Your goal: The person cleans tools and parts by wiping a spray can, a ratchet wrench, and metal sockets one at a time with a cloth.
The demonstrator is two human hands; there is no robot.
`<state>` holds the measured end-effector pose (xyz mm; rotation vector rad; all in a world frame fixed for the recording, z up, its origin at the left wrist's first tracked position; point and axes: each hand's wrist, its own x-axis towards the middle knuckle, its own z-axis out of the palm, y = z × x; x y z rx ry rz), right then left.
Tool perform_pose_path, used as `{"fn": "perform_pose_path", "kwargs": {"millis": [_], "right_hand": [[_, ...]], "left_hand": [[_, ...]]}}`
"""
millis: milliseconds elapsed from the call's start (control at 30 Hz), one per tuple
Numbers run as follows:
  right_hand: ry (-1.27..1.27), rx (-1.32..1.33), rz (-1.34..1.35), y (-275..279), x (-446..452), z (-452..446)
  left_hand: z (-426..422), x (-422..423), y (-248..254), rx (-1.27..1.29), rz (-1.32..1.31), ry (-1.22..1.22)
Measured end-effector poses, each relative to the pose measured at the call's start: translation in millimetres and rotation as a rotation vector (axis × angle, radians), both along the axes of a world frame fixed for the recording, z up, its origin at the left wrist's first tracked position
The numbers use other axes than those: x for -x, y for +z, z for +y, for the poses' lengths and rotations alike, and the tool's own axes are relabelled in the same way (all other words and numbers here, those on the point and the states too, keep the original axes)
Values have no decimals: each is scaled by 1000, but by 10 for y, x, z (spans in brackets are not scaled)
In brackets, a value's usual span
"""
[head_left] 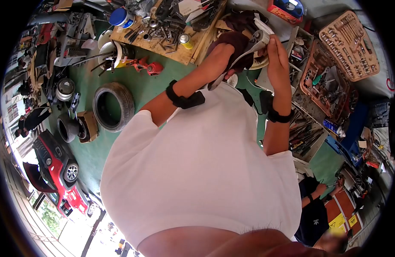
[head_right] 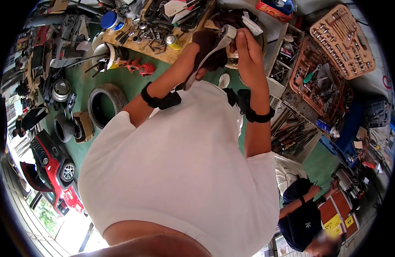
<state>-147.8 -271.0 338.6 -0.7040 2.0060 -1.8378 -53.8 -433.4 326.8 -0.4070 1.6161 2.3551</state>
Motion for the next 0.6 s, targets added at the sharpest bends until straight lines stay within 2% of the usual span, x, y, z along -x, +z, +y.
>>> {"fn": "perform_pose_path", "kwargs": {"millis": [133,200,300,367,400,467,533,600], "right_hand": [[-6,157,-121,-150,-4,86],[-23,197,-168,-148,19,87],[-111,212,-269,-25,14,71],[-203,246,-34,-35,32,87],[-208,245,-38,1,-12,62],[-327,-6,243,127,-128,-38],[-353,-25,225,137,-140,-79],[-376,-41,216,126,-130,-94]], "left_hand": [[35,26,241,66,-118,21],[19,24,267,57,-43,-43],[98,13,123,46,90,12],[191,-6,104,83,159,74],[224,-29,91,118,226,135],[199,-56,13,199,287,82],[203,-92,-24,279,350,27],[226,-108,-24,355,488,97]]}}
